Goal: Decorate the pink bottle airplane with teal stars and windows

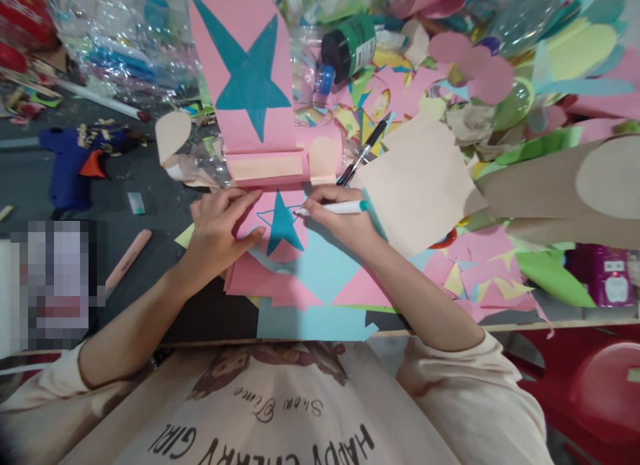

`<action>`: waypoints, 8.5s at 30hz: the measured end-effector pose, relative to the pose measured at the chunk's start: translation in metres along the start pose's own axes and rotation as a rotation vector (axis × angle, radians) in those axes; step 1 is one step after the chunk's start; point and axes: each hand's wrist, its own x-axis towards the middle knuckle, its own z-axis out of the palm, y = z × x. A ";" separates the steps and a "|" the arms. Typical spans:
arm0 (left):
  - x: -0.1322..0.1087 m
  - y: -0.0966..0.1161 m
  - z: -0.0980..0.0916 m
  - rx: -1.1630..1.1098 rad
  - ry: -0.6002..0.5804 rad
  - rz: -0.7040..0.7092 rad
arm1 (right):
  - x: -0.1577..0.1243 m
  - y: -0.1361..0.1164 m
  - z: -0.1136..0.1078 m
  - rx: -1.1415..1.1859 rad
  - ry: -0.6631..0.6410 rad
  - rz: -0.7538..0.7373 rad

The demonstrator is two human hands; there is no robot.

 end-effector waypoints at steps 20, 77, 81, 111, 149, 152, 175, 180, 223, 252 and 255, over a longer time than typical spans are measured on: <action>0.000 -0.001 0.001 0.039 0.016 0.012 | 0.001 -0.001 0.001 -0.055 -0.053 0.014; 0.000 0.002 -0.001 0.061 0.028 0.012 | -0.001 0.002 0.003 -0.027 0.016 -0.033; 0.000 0.003 -0.002 0.062 0.014 -0.003 | -0.001 0.001 0.003 -0.038 -0.004 -0.036; 0.000 0.002 -0.002 0.035 0.001 -0.012 | -0.001 0.004 0.003 -0.049 0.023 -0.078; 0.000 0.000 -0.002 0.045 0.003 0.007 | -0.001 0.007 0.001 -0.025 0.099 -0.059; 0.000 0.000 -0.002 0.042 0.008 0.021 | -0.001 0.008 0.001 -0.004 0.116 -0.087; 0.000 0.002 -0.002 0.032 -0.009 -0.007 | -0.003 0.007 0.002 -0.036 0.127 -0.087; 0.000 0.001 -0.002 0.036 -0.011 -0.003 | -0.003 0.006 0.003 -0.049 0.135 -0.066; 0.001 0.002 -0.003 0.013 -0.040 -0.013 | -0.004 -0.006 0.020 -0.110 -0.159 -0.342; 0.001 0.004 -0.002 0.000 -0.032 -0.046 | 0.002 -0.003 0.024 -0.001 -0.140 -0.164; 0.001 0.004 -0.002 -0.001 -0.037 -0.042 | 0.002 -0.002 0.025 0.011 -0.166 -0.169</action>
